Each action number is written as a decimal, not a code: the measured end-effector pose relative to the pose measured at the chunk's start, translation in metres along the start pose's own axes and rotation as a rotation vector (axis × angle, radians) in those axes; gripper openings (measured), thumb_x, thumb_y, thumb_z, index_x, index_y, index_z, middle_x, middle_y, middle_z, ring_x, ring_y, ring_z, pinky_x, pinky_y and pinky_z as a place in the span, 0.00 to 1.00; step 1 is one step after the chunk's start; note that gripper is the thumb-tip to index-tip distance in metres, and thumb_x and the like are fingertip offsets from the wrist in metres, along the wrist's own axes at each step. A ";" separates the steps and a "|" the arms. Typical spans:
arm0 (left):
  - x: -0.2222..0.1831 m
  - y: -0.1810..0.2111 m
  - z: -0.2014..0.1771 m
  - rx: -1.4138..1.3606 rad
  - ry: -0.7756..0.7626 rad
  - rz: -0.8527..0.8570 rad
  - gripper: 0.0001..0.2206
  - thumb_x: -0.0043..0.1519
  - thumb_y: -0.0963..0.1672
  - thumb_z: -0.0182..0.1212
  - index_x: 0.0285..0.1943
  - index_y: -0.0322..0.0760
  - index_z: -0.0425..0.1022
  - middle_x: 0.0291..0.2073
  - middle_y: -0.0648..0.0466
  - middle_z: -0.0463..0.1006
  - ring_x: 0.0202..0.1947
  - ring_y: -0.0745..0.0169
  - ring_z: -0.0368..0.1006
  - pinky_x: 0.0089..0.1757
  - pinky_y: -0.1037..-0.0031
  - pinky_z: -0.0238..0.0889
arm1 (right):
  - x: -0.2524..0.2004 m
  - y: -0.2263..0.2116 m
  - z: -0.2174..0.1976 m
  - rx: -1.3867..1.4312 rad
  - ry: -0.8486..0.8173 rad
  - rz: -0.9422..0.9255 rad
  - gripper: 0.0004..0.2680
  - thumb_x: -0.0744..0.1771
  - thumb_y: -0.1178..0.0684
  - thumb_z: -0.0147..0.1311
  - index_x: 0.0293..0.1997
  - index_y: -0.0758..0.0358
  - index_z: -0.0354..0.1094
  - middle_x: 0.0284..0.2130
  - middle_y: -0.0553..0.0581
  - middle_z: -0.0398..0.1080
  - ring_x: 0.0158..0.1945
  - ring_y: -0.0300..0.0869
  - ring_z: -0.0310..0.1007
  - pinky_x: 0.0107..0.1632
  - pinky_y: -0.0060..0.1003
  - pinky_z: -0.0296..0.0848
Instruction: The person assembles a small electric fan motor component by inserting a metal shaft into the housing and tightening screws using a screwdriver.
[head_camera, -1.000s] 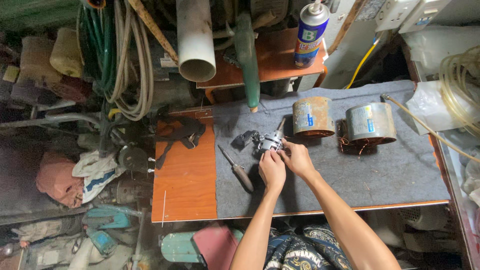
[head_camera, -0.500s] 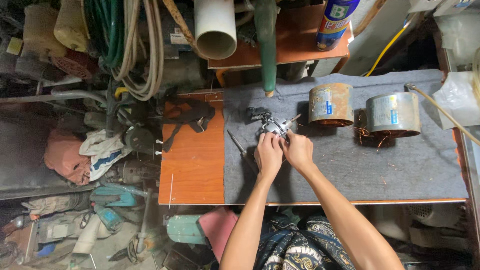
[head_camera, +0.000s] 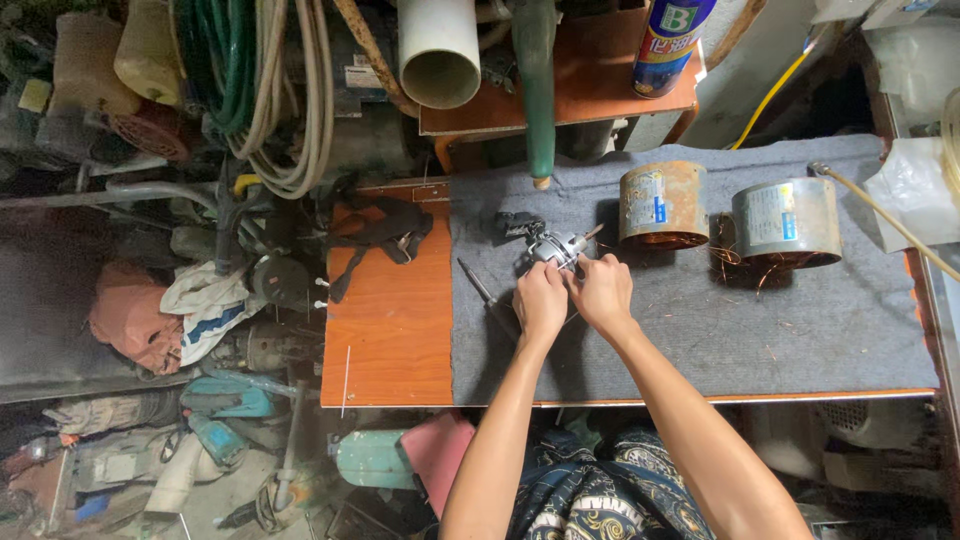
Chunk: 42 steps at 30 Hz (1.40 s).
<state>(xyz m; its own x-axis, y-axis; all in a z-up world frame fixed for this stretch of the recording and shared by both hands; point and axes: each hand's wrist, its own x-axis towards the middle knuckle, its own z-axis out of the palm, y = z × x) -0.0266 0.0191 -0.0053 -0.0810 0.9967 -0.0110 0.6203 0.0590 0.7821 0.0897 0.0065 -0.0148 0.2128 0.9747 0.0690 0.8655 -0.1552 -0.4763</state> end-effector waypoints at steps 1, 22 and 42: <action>0.001 0.000 0.000 0.022 -0.030 -0.055 0.11 0.69 0.45 0.57 0.37 0.33 0.77 0.33 0.40 0.80 0.35 0.33 0.76 0.38 0.50 0.66 | 0.000 0.002 0.001 -0.011 -0.034 0.005 0.11 0.62 0.45 0.65 0.34 0.65 0.77 0.26 0.67 0.72 0.37 0.59 0.73 0.41 0.54 0.72; -0.005 -0.004 0.016 -0.181 0.006 -0.108 0.10 0.64 0.46 0.56 0.39 0.32 0.73 0.29 0.40 0.81 0.33 0.36 0.79 0.37 0.51 0.69 | 0.004 0.005 0.002 -0.019 -0.053 0.021 0.13 0.62 0.45 0.63 0.43 0.63 0.79 0.28 0.69 0.74 0.38 0.59 0.75 0.41 0.54 0.73; -0.014 0.003 0.033 -0.159 -0.015 -0.299 0.19 0.69 0.50 0.46 0.37 0.31 0.75 0.35 0.38 0.82 0.40 0.31 0.77 0.43 0.47 0.65 | 0.004 0.006 -0.003 0.004 -0.100 0.038 0.13 0.63 0.46 0.62 0.48 0.61 0.78 0.28 0.64 0.76 0.41 0.56 0.74 0.43 0.52 0.71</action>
<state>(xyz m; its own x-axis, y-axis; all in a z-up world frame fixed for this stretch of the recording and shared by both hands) 0.0018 0.0075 -0.0235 -0.2288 0.9372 -0.2632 0.4413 0.3408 0.8301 0.0973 0.0086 -0.0153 0.1983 0.9794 -0.0371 0.8560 -0.1915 -0.4802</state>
